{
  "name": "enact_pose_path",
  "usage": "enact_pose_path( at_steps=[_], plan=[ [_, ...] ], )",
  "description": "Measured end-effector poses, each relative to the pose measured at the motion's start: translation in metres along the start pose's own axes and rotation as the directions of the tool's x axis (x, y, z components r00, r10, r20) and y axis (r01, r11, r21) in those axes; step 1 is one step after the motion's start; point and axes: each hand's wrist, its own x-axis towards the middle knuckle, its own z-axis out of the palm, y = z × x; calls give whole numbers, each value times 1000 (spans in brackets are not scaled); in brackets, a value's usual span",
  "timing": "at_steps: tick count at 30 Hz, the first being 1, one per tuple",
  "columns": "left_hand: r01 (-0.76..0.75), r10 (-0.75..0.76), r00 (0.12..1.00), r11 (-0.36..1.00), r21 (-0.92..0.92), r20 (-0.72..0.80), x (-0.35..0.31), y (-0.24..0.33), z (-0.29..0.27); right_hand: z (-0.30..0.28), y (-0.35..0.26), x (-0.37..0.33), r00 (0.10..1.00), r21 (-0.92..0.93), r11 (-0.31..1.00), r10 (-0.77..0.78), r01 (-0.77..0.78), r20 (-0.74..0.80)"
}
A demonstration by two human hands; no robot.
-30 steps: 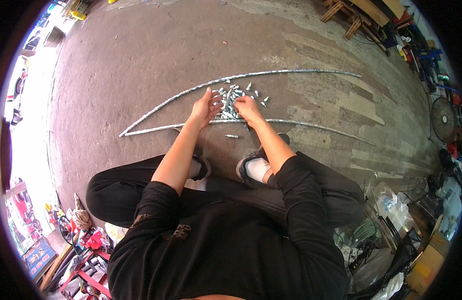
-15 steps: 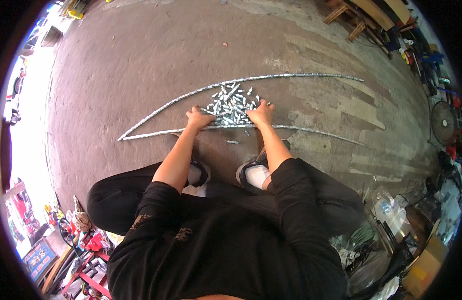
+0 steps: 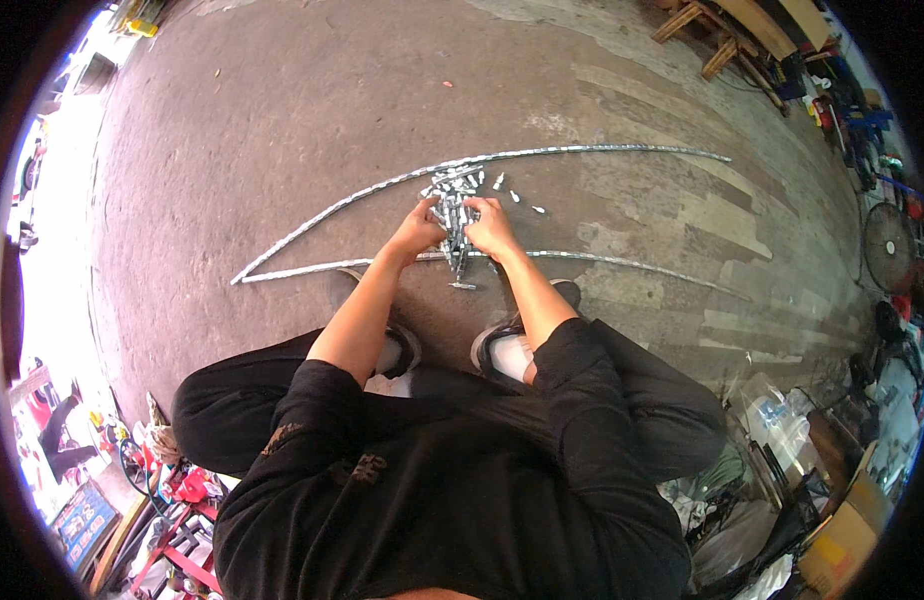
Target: The person sits on the floor and repeatedly picks up small metal fasteners, inserting them into a long metal rod. The person handles the fasteners one by one, placing them along the rod's length.
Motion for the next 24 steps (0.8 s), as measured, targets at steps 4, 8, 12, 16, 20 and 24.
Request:
enact_pose_path(
  at_steps=[4, 8, 12, 16, 20, 24],
  plan=[
    [38, -33, 998, 994, -99, 58, -11, 4, -10, -19, -13, -10, 985, 543, 822, 121, -170, 125],
    [-119, 243, 962, 782, 612, -123, -17, 7, -9, -34, 1, -22, 973, -97, 976, 206, -196, 108],
    [-83, 160, 987, 670, 738, -34, -40, 5, 13, -17, -31, -80, 928, -727, 685, 292, -35, 230],
    [-76, 157, 987, 666, 742, -40, -50, -20, 33, 22, -16, -107, 955, -572, 783, 296, -243, -2],
    [29, 138, 967, 778, 627, -216, -51, -22, 44, 52, 10, -110, 985, -432, 888, 113, -157, -128],
    [146, 58, 927, 854, 499, -370, -47, -16, 49, 72, 6, -93, 959, -264, 931, 203, -251, -195]
  ],
)
